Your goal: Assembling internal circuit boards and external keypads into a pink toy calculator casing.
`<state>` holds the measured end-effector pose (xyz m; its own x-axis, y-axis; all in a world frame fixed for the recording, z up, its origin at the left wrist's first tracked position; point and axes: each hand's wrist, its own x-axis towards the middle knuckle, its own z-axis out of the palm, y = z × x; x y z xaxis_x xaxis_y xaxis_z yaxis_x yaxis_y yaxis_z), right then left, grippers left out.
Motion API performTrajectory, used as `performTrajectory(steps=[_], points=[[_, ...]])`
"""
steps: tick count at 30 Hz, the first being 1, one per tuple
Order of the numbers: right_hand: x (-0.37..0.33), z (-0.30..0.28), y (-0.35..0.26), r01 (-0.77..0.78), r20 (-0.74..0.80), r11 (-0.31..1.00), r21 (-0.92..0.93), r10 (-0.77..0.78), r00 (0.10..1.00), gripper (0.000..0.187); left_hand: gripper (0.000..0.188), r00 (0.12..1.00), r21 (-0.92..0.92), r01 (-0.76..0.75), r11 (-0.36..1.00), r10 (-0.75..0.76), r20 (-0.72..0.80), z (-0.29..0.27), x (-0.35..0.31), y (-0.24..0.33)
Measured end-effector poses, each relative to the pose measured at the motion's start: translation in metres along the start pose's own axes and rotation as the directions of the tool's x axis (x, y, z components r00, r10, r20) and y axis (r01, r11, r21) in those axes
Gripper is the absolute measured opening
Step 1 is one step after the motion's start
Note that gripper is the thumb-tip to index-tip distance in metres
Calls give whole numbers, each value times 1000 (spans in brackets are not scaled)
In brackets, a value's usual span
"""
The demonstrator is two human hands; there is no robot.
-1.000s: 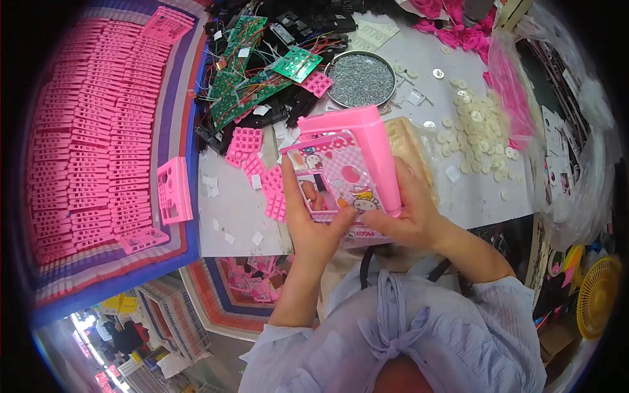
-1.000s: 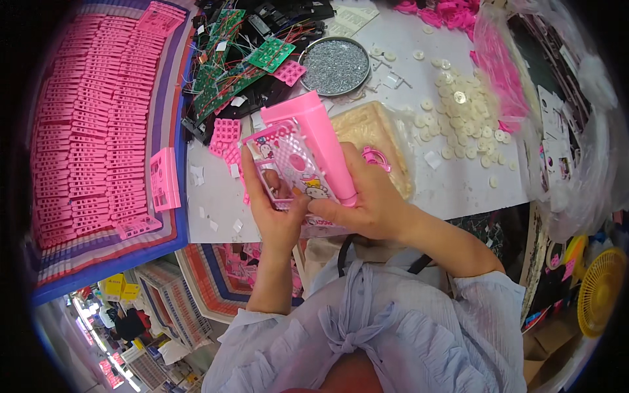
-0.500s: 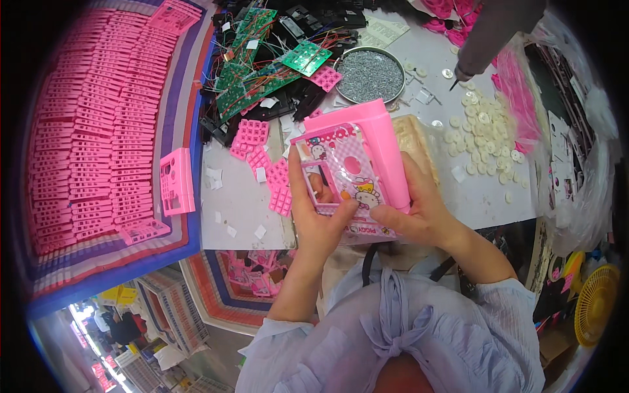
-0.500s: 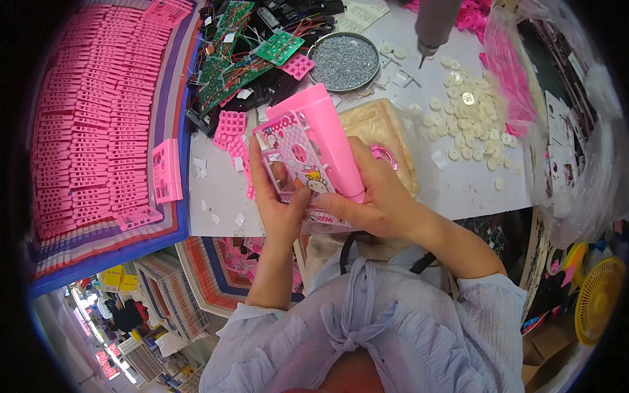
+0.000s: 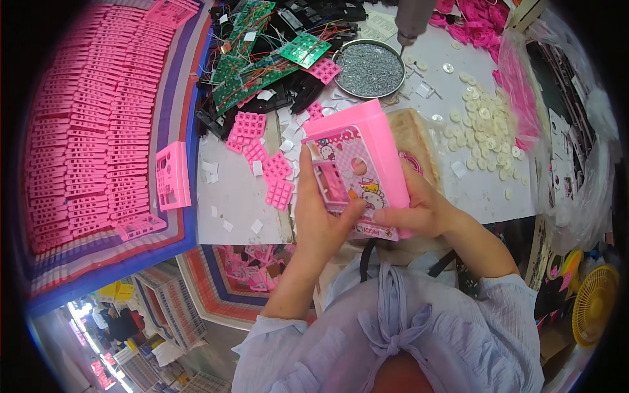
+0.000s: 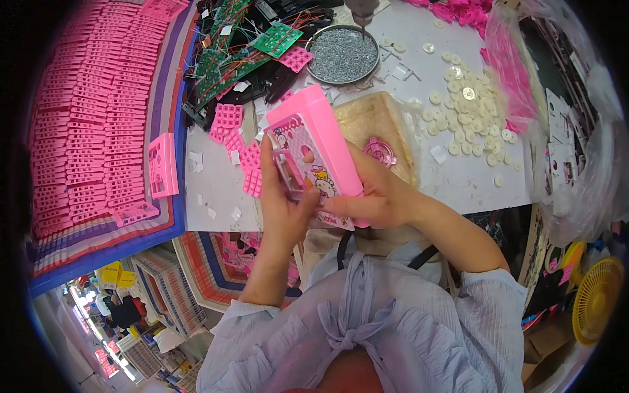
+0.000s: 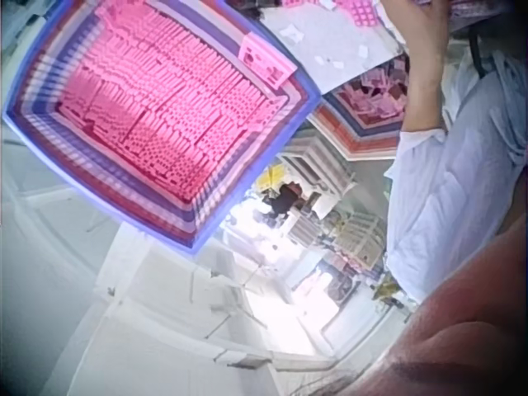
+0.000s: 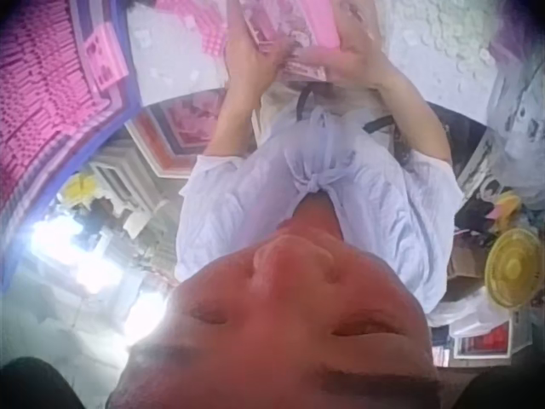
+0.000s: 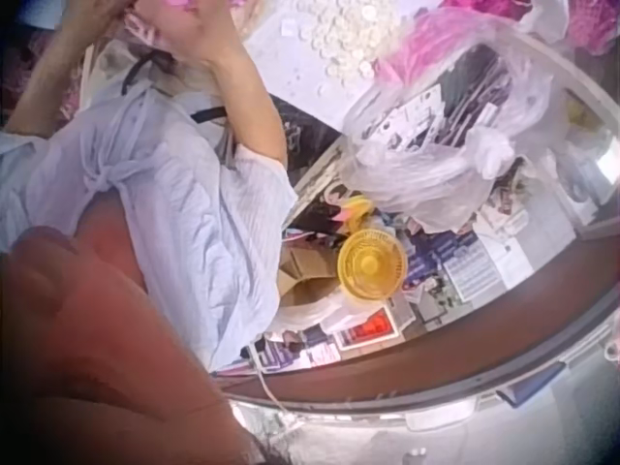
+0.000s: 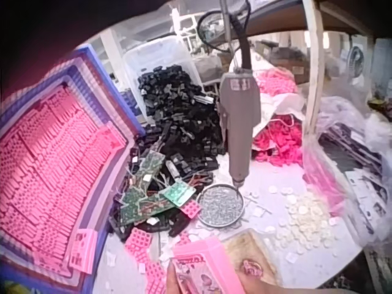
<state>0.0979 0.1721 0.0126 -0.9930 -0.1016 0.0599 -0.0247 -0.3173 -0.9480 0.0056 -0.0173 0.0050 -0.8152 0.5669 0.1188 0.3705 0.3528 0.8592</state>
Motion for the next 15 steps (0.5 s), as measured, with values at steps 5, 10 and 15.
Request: performTrajectory(steps=[5, 10, 15], points=[[-4, -5, -15, -241, -12, 949, 204, 248, 969, 77, 43, 907, -764, 202, 613, -411, -90, -11, 21, 2], [-19, -6, -21, -296, -3, 952, 80, 297, 955, 81, 24, 954, -650, 129, 749, -272, -124, -12, 22, -12], [-26, 1, -12, -232, -106, 949, 216, 259, 960, 74, 21, 931, -700, 186, 690, -351, -98, -15, 33, 9]])
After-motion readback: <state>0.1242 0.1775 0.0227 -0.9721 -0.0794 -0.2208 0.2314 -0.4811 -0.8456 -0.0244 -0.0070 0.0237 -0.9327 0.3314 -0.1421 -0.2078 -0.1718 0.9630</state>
